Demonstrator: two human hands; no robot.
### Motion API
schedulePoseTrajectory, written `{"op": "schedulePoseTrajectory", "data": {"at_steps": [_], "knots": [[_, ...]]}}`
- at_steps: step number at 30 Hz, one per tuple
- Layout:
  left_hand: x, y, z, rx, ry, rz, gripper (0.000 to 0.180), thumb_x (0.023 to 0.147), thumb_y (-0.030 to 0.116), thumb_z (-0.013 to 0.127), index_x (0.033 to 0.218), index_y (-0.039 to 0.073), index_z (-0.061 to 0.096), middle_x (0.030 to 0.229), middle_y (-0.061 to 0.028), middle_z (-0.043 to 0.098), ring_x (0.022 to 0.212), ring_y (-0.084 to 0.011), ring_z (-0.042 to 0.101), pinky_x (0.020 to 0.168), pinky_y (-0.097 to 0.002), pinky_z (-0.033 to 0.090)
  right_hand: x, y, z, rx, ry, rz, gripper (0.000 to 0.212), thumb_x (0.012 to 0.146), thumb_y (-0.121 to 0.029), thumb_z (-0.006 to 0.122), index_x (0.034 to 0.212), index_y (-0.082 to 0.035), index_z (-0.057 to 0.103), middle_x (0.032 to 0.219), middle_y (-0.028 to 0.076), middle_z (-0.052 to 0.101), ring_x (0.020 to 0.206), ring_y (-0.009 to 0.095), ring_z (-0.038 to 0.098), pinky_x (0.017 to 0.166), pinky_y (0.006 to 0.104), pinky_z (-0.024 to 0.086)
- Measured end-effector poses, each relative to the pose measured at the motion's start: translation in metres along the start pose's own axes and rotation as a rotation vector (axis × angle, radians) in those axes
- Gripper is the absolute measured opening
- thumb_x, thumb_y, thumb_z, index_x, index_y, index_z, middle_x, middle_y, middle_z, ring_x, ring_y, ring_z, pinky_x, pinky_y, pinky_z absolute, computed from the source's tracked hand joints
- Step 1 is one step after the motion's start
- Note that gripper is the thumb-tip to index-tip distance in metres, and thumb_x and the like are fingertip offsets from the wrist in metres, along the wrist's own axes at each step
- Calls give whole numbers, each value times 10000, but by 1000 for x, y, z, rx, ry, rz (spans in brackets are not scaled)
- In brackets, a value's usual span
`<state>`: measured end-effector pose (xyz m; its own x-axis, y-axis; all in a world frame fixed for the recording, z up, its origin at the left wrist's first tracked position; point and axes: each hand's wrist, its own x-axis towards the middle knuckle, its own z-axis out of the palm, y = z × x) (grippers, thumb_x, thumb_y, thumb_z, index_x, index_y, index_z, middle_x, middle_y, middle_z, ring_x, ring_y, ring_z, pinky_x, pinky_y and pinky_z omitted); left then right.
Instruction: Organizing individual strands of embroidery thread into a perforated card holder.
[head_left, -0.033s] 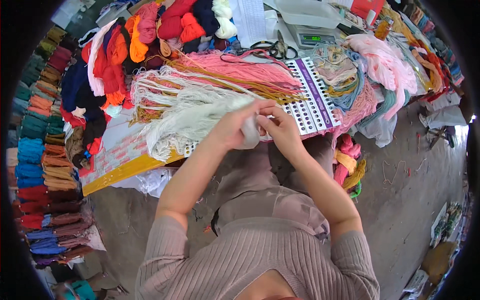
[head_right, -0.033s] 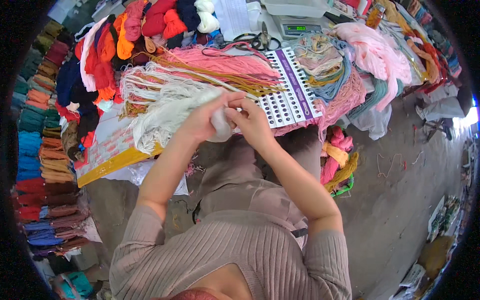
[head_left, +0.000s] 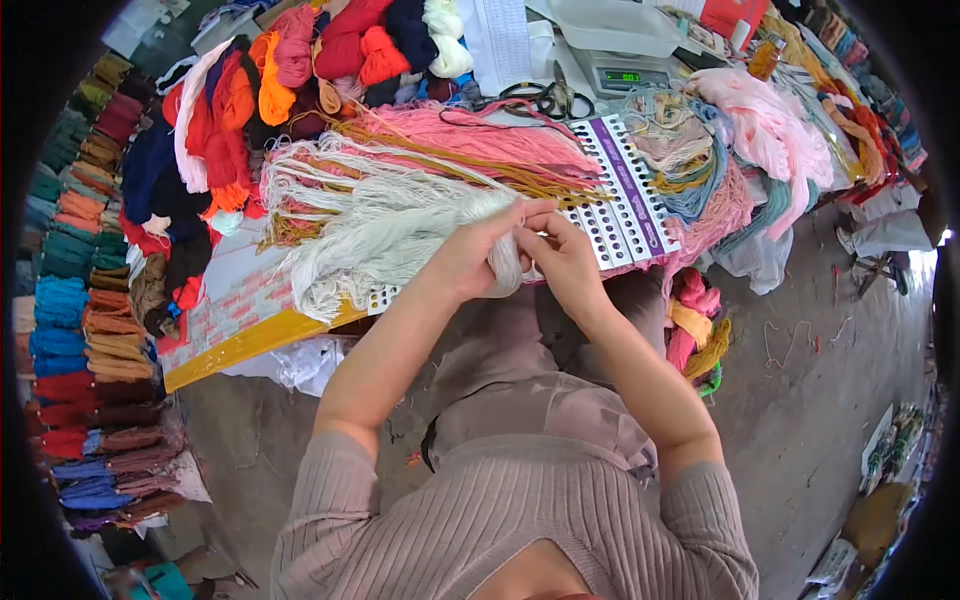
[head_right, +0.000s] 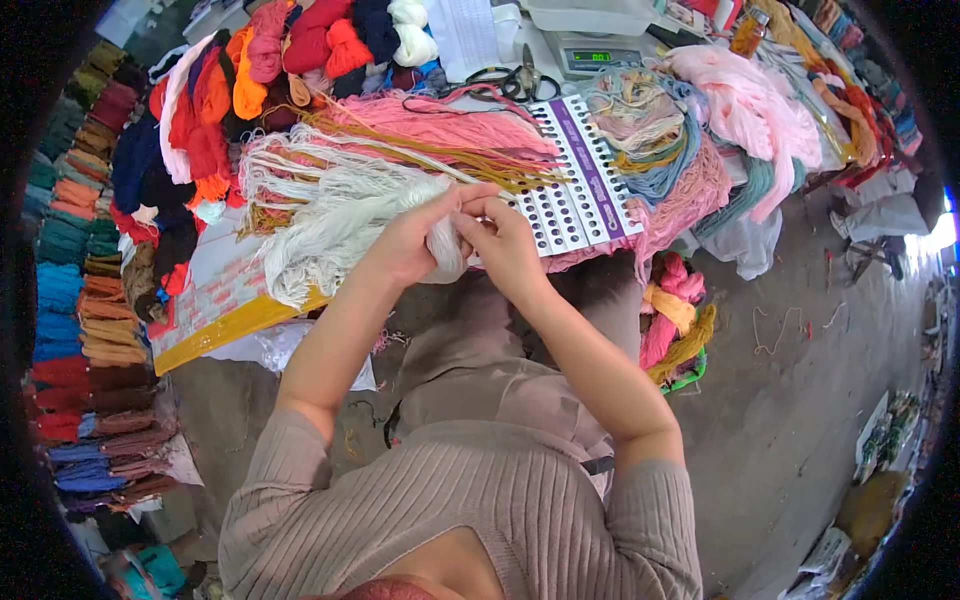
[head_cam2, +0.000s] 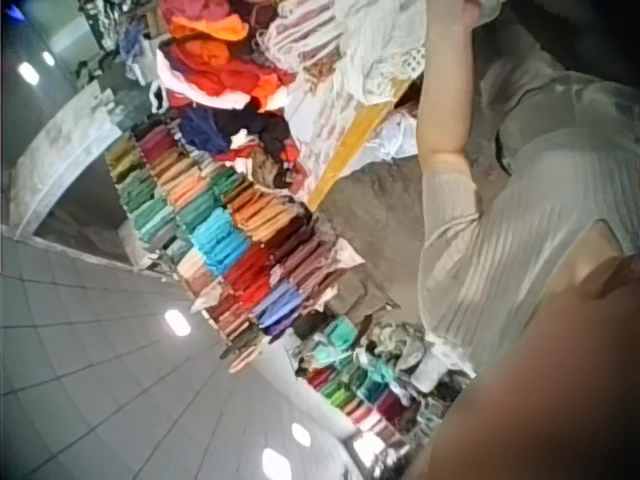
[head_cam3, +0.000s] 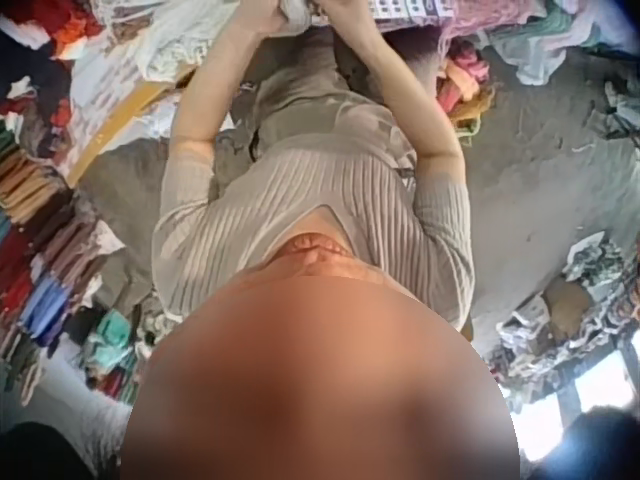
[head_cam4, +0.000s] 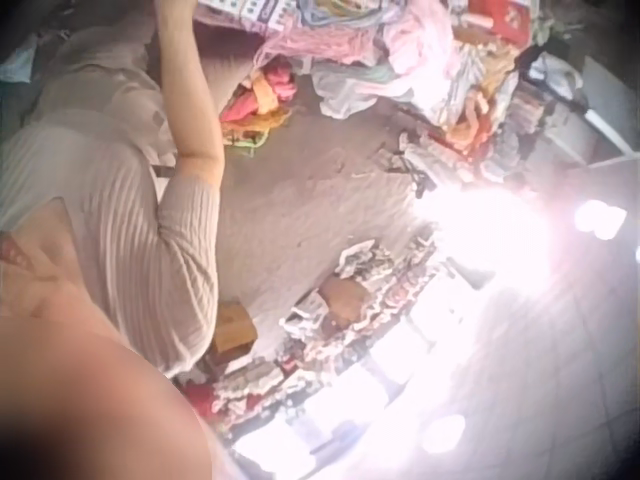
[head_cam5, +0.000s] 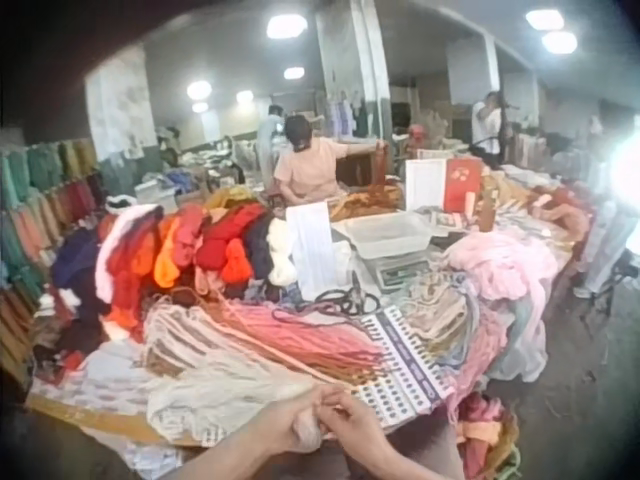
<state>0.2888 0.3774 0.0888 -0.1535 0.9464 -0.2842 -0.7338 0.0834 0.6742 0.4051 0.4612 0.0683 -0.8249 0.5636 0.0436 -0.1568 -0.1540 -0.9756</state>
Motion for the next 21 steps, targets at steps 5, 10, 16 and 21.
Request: {"op": "schedulePoseTrajectory", "data": {"at_steps": [5, 10, 16, 21], "knots": [[1, 2, -2, -80, -152, 33, 449, 944, 350, 402, 1222, 7, 485, 1051, -105, 576, 776, -200, 585, 659, -345, 491, -6, -7, -7, 118, 1, 33, 109, 902, -122, 529, 880, -17, 547, 684, 6, 548, 597, 61, 501, 549, 194, 379], [-6, 12, 15, -172, -93, 52, 441, 941, 346, 417, 1205, 1, 491, 1018, -118, 584, 786, -223, 600, 691, -384, 514, -14, -13, -7, 353, 50, 19, 151, 932, -177, 492, 894, -35, 526, 760, 38, 589, 628, 85, 527, 577, 202, 404], [-12, 23, 6, -114, 22, 128, 471, 925, 340, 462, 1249, -2, 461, 958, -72, 570, 807, -165, 588, 790, -391, 502, -25, -27, -10, 435, 38, 123, 160, 941, -184, 467, 848, -57, 495, 762, 58, 595, 600, 102, 548, 564, 202, 413], [-15, 25, 10, 24, 34, 158, 496, 925, 354, 461, 1247, -23, 456, 860, -37, 538, 692, -123, 535, 700, -333, 492, -27, -22, -13, 360, 44, 115, 165, 943, -189, 464, 842, -60, 491, 695, 62, 586, 531, 114, 538, 500, 209, 409]]}}
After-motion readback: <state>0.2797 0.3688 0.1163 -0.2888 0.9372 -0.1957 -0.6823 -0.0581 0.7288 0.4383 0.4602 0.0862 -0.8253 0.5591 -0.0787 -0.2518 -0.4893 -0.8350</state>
